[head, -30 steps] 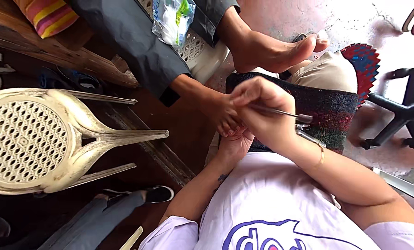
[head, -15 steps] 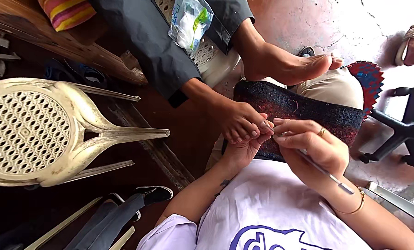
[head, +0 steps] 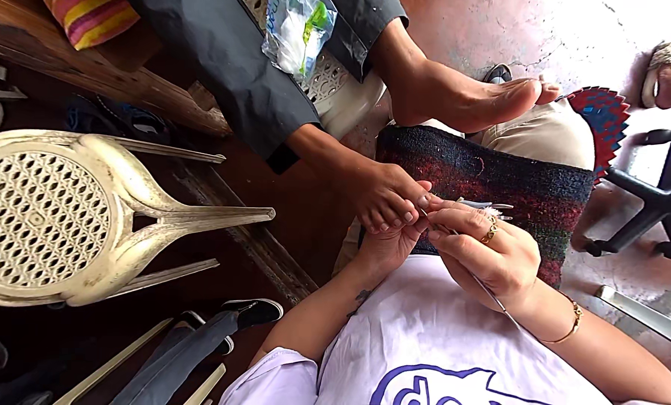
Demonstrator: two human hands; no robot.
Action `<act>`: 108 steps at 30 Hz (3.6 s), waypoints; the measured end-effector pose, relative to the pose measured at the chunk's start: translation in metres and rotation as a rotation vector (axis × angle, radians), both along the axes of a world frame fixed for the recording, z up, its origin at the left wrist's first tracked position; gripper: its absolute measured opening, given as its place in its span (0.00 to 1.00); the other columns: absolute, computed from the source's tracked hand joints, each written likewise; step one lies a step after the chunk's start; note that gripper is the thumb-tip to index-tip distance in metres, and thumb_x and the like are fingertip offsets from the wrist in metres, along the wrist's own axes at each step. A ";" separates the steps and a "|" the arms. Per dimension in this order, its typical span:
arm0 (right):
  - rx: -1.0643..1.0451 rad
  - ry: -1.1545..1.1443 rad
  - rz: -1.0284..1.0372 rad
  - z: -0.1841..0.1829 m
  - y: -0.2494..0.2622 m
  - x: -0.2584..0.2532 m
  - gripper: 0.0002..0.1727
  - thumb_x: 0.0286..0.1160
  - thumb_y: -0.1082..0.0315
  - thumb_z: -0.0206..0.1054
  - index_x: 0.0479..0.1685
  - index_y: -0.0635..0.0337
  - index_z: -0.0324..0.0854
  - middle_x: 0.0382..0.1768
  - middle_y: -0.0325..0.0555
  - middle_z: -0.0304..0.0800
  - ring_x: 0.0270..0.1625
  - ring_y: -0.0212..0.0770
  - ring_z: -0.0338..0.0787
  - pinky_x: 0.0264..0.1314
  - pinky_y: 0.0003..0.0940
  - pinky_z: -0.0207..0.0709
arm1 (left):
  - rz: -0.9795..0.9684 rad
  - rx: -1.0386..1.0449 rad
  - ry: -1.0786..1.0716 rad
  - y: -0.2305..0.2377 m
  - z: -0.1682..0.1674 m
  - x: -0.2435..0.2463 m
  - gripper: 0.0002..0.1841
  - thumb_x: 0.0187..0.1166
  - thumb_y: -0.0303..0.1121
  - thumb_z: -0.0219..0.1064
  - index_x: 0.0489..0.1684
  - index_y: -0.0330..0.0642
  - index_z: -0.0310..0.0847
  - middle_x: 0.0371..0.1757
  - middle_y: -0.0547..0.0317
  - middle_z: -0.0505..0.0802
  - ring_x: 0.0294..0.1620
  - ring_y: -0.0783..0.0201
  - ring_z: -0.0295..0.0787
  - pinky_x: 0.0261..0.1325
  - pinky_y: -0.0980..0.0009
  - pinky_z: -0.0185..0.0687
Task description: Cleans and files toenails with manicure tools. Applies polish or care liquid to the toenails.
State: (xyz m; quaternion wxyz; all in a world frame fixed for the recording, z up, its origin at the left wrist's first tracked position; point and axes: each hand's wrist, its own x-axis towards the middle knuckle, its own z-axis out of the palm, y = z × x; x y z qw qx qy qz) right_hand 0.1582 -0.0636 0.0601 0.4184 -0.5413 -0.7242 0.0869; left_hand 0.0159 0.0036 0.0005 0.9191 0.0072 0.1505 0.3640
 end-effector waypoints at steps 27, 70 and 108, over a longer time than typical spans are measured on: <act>0.011 0.137 0.017 0.002 -0.001 -0.002 0.03 0.76 0.80 0.66 0.35 0.65 0.83 0.47 0.57 0.92 0.56 0.42 0.93 0.57 0.30 0.87 | -0.021 0.025 -0.111 -0.001 -0.003 -0.004 0.20 0.74 0.23 0.72 0.65 0.34 0.84 0.55 0.49 0.95 0.56 0.62 0.94 0.64 0.71 0.86; -0.059 -0.055 -0.056 0.014 0.002 -0.008 0.08 0.76 0.77 0.63 0.32 0.60 0.86 0.46 0.56 0.95 0.60 0.46 0.93 0.59 0.32 0.85 | 0.007 0.061 0.105 -0.003 0.004 -0.002 0.15 0.78 0.22 0.68 0.62 0.37 0.87 0.57 0.51 0.95 0.57 0.63 0.94 0.61 0.72 0.87; 0.011 0.221 -0.068 -0.001 0.005 -0.006 0.06 0.70 0.81 0.70 0.27 0.66 0.86 0.43 0.57 0.95 0.57 0.46 0.95 0.61 0.35 0.89 | 0.006 0.081 0.021 -0.003 0.000 -0.002 0.17 0.77 0.24 0.69 0.64 0.35 0.85 0.56 0.50 0.95 0.58 0.63 0.94 0.64 0.71 0.87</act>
